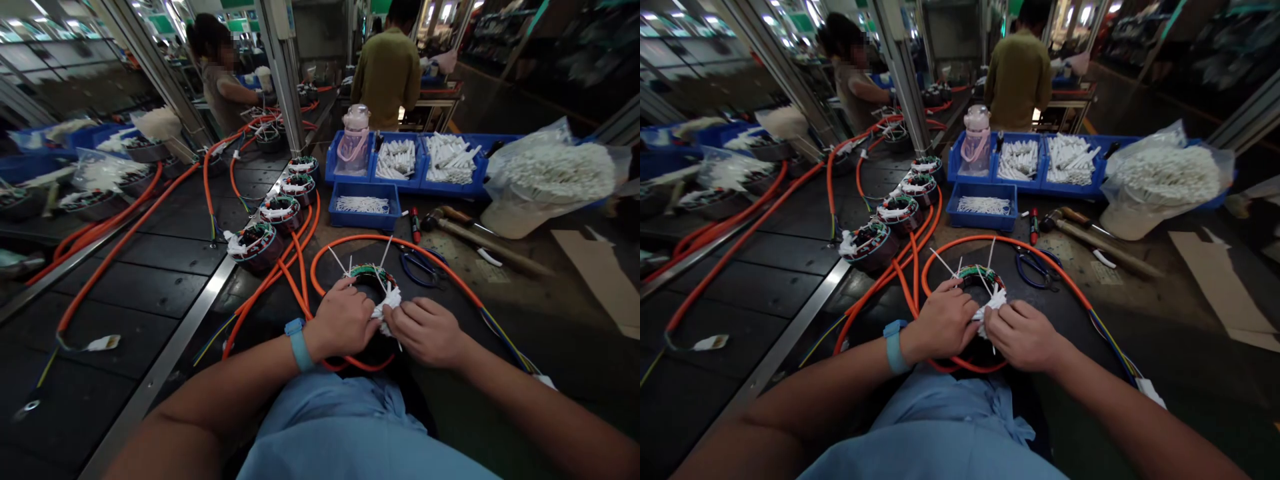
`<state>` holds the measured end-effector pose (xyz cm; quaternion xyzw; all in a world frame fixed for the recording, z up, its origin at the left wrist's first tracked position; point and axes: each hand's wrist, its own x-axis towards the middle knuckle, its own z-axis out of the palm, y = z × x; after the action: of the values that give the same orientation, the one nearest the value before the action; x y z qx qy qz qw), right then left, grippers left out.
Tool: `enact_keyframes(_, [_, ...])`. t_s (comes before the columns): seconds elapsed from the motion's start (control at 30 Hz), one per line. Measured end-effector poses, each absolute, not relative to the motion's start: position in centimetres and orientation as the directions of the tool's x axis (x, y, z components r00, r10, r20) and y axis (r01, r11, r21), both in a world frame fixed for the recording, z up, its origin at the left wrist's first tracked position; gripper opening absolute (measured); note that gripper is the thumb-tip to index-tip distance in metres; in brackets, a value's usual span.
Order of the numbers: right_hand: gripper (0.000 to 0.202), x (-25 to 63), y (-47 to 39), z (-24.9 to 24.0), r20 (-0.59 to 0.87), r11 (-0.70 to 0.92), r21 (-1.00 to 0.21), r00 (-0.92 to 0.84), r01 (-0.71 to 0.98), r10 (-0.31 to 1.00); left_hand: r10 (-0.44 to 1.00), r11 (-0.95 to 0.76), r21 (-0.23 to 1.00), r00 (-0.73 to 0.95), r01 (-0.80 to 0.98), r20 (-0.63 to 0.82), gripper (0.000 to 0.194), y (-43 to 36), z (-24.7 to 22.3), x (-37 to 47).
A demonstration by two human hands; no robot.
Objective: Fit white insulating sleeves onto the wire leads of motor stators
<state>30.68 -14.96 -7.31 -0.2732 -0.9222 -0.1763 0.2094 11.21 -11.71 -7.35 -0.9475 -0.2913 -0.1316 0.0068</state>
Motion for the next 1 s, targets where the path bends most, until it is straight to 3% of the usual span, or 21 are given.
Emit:
enact_keyframes(0.13, [0.020,29.8,-13.0,-6.8,0.428,0.691,0.213,-0.702,0.691,0.570,0.541,-0.836,0.072,0.795,0.544,0.274,0.032,-11.6,-7.5,11.4])
enact_keyframes(0.23, [0.017,28.8,-10.4,-6.3,0.236,0.647,0.121,-0.655,0.753,0.718,0.529,-0.846,0.104,0.800,0.523,0.284,0.032,-11.4,-7.9,11.6])
enact_keyframes(0.37, [0.013,28.6,-8.8,-6.2,0.031,0.659,-0.018,-0.658,0.752,0.752,0.549,-0.835,0.125,0.795,0.536,0.259,0.029,-11.6,-7.8,11.6])
enact_keyframes(0.43, [0.015,29.0,-8.9,-6.6,0.081,0.648,-0.057,-0.643,0.760,0.762,0.519,-0.855,0.132,0.818,0.502,0.247,0.030,-11.6,-7.3,11.0])
enact_keyframes(0.53, [0.020,29.8,-9.7,-7.7,0.265,0.615,-0.177,-0.564,0.769,0.782,0.442,-0.897,0.114,0.864,0.427,0.242,0.034,-10.8,-6.6,9.4])
enact_keyframes(0.63, [0.026,30.2,-10.1,-8.6,0.377,0.578,-0.363,-0.453,0.731,0.808,0.416,-0.909,0.104,0.880,0.403,0.227,0.015,-9.4,-6.5,8.5])
enact_keyframes(0.87, [0.016,34.4,-8.3,-7.4,0.327,0.512,-0.549,-0.393,0.661,0.859,0.469,-0.881,0.166,0.864,0.443,0.184,0.021,-9.3,-6.7,10.8])
enact_keyframes(0.93, [0.020,38.3,-6.7,-6.2,0.395,0.387,-0.548,-0.179,0.742,0.901,0.486,-0.874,0.147,0.850,0.464,0.205,0.021,-9.7,-6.8,11.0])
enact_keyframes(1.0, [0.029,43.1,-5.1,-4.9,0.490,0.126,-0.547,0.194,0.827,0.850,0.497,-0.868,0.126,0.839,0.481,0.222,0.022,-10.0,-7.0,11.0])
